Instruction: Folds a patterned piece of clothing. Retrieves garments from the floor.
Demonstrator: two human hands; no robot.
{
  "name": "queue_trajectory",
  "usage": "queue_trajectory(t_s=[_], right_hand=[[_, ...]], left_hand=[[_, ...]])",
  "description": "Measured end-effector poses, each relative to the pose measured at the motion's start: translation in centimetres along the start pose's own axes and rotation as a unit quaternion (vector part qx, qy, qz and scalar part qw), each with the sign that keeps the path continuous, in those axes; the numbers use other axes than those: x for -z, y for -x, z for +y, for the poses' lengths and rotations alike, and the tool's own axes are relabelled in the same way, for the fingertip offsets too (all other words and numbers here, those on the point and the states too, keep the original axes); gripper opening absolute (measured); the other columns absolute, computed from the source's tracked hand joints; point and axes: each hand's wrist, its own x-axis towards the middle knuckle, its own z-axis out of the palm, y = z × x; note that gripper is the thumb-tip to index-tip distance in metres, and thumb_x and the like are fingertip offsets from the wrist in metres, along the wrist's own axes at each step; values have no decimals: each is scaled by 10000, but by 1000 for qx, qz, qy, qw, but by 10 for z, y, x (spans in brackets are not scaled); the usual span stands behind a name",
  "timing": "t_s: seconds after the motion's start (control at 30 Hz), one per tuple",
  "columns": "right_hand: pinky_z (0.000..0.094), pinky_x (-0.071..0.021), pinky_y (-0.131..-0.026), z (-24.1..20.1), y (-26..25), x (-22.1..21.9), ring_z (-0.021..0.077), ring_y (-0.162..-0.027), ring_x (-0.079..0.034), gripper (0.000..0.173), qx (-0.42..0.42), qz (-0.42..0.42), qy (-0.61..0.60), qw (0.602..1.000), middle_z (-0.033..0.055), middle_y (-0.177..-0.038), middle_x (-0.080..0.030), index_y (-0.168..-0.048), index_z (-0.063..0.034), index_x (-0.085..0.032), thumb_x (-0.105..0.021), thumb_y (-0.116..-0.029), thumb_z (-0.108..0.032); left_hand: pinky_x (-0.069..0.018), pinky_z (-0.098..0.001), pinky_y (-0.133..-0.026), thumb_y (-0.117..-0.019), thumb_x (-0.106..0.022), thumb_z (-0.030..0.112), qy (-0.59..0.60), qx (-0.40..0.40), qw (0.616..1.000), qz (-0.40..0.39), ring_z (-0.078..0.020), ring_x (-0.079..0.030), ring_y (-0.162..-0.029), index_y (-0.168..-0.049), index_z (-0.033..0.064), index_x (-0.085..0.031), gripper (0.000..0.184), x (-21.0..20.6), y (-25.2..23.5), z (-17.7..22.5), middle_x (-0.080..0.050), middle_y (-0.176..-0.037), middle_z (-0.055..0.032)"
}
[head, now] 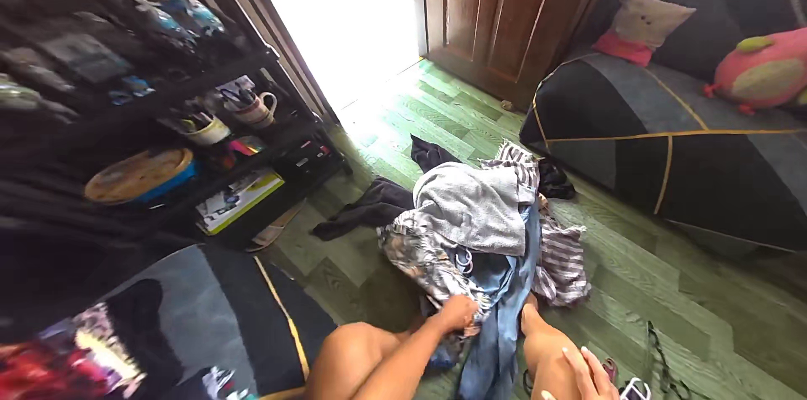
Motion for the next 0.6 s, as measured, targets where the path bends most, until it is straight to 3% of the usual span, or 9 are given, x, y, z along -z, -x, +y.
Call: queue_trajectory(t_s=[0.17, 0.27, 0.33, 0.37, 0.43, 0.5, 0.53, 0.57, 0.6], right_hand=[[690, -437, -997, -2, 6, -4, 521, -1366, -446, 816, -14, 18, -3, 1000, 279, -1548, -415, -1456, -89, -564, -763, -797, -526], [742, -349, -1048, -7, 11, -7, 554, -1356, -452, 790, 19, 69, 52, 996, 327, -1507, -447, -1417, -57, -596, -754, -796, -518], [809, -235, -1082, -14, 17, -7, 580, -1369, -430, 666, 78, 101, 83, 988, 351, -1454, -495, -1353, -3, -637, -727, -844, -423], [827, -244, -1063, -18, 21, -7, 574, -1339, -471, 536, 126, 123, 93, 980, 339, -1388, -563, -1273, 12, -684, -709, -863, -333], [692, -349, -1085, -34, 29, 0, 468, -1323, -536, 398, 182, 81, 104, 974, 255, -1363, -621, -1274, -2, -691, -613, -937, -198], [594, -283, -1194, -52, 31, 2, 410, -1458, -402, 579, 163, -80, 75, 981, 232, -1566, -437, -1497, -6, -492, -574, -1000, -291], [597, -252, -1202, -65, 29, 1, 411, -1477, -368, 714, 146, -128, 49, 980, 247, -1612, -353, -1536, 10, -420, -653, -964, -348], [582, -296, -1189, -82, 30, 6, 404, -1477, -372, 839, 120, -164, 9, 979, 252, -1643, -280, -1587, 3, -308, -710, -934, -336], [560, -373, -1158, -102, 35, 16, 404, -1459, -402, 871, 103, -192, -41, 975, 252, -1660, -230, -1615, -16, -223, -719, -939, -252]], left_hand=[[-505, -412, -951, -1033, -488, 135, 293, -122, 942, -113, -202, -621, -1019, -1191, -99, -615, 309, -41, 79, 64, -654, -1112, -192], [-465, -363, -1003, -970, -526, 20, 273, -181, 933, -152, -177, -603, -1080, -1193, -148, -598, 288, -33, 172, 118, -652, -1149, -212], [-410, -311, -1053, -1051, -388, 41, 273, -144, 939, -152, -134, -559, -1142, -1229, -174, -577, 338, -18, 240, 164, -628, -1225, -207], [-396, -295, -1040, -1044, -345, 91, 306, -161, 930, -126, -110, -540, -1144, -1208, -175, -563, 381, -25, 258, 166, -615, -1217, -187], [-393, -261, -1095, -1072, -368, 124, 396, -179, 900, -46, -109, -542, -1238, -1319, -155, -521, 403, -32, 291, 156, -602, -1321, -184], [-445, -222, -1058, -1061, -419, 43, 380, -165, 907, 72, -148, -593, -1220, -1334, -167, -512, 357, -24, 327, 158, -622, -1315, -211], [-442, -208, -1053, -1029, -460, -19, 316, -74, 939, 113, -164, -609, -1222, -1315, -185, -536, 339, -1, 355, 182, -632, -1324, -230], [-374, -249, -1120, -1041, -442, -70, 272, 46, 961, 33, -172, -535, -1328, -1396, -157, -479, 367, 41, 379, 211, -553, -1457, -204], [-483, -254, -934, -905, -455, -62, 231, -111, 944, 207, -268, -655, -1050, -1141, -238, -576, 318, 18, 393, 190, -650, -1140, -322]])
